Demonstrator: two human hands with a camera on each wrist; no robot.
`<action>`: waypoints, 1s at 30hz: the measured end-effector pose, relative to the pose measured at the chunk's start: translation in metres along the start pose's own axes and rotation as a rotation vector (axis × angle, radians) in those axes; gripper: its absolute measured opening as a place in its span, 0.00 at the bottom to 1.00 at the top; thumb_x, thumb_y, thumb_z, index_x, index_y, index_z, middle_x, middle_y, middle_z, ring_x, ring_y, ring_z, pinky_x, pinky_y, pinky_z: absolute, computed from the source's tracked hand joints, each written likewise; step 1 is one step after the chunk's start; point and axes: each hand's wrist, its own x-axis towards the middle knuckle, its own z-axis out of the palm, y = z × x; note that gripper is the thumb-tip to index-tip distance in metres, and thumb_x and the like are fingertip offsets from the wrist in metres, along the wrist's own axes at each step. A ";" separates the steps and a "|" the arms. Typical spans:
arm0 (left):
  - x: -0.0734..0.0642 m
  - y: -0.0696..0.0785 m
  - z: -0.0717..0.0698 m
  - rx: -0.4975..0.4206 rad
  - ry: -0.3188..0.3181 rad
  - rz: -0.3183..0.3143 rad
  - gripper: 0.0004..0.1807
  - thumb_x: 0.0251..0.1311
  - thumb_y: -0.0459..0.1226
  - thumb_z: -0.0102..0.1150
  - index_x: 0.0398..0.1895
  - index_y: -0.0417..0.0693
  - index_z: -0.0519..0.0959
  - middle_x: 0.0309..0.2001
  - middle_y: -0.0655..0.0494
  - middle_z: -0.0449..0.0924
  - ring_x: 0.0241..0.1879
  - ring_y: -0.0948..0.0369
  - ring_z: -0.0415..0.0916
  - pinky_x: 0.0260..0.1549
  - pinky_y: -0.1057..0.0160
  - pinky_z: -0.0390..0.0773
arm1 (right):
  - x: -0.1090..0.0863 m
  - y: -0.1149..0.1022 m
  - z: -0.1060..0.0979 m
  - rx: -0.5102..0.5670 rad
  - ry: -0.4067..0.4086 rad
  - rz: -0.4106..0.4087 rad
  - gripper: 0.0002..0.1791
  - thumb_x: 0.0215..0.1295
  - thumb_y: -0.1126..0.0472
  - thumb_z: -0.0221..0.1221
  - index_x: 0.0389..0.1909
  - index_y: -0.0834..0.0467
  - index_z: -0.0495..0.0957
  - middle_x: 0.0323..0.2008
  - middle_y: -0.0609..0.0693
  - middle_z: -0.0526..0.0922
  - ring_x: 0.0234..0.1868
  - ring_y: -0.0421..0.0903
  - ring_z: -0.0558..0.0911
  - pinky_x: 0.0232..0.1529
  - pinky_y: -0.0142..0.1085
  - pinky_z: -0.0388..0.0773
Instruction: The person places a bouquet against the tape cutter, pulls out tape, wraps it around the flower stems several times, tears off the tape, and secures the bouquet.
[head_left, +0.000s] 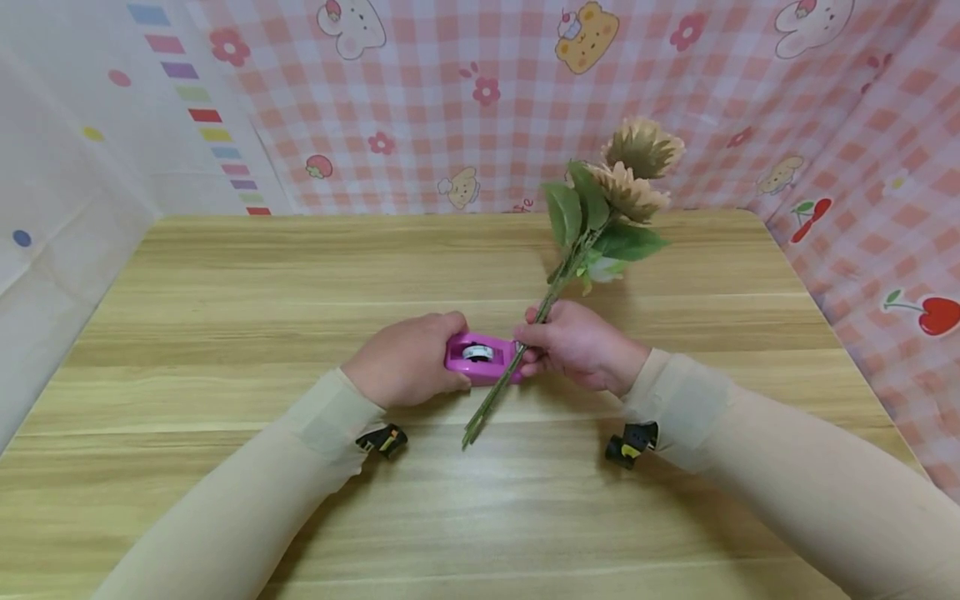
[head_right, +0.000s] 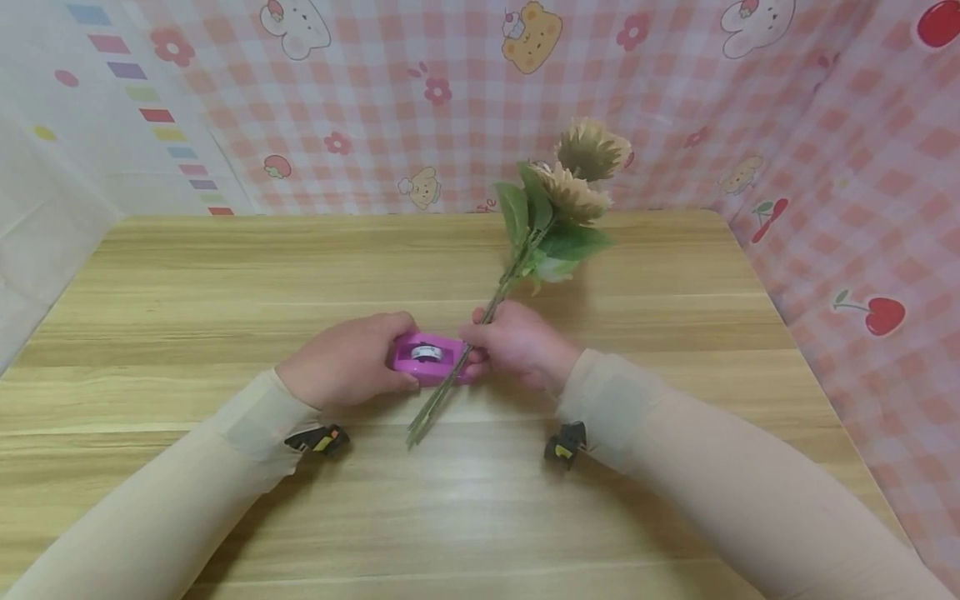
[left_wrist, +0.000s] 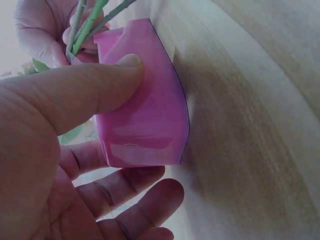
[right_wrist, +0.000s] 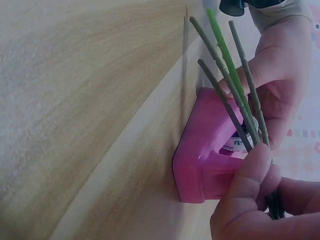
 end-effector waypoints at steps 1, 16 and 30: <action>0.000 0.000 0.000 0.001 0.001 0.001 0.21 0.62 0.51 0.74 0.50 0.57 0.75 0.39 0.60 0.80 0.35 0.58 0.77 0.39 0.57 0.77 | 0.000 0.000 0.000 0.003 0.002 -0.001 0.11 0.81 0.70 0.48 0.35 0.57 0.60 0.22 0.48 0.76 0.23 0.40 0.79 0.31 0.30 0.85; -0.001 -0.001 0.001 0.003 0.006 0.010 0.21 0.61 0.52 0.74 0.49 0.57 0.75 0.39 0.60 0.80 0.35 0.58 0.77 0.38 0.57 0.76 | -0.001 -0.001 0.000 -0.008 0.015 -0.008 0.08 0.77 0.72 0.49 0.38 0.59 0.62 0.22 0.50 0.77 0.23 0.41 0.81 0.32 0.31 0.86; 0.000 -0.001 0.001 0.002 0.001 0.004 0.22 0.61 0.52 0.74 0.49 0.57 0.75 0.39 0.60 0.80 0.36 0.58 0.77 0.39 0.57 0.76 | 0.001 -0.003 -0.001 0.015 0.013 0.046 0.11 0.73 0.73 0.48 0.35 0.56 0.59 0.22 0.51 0.76 0.23 0.43 0.82 0.34 0.32 0.86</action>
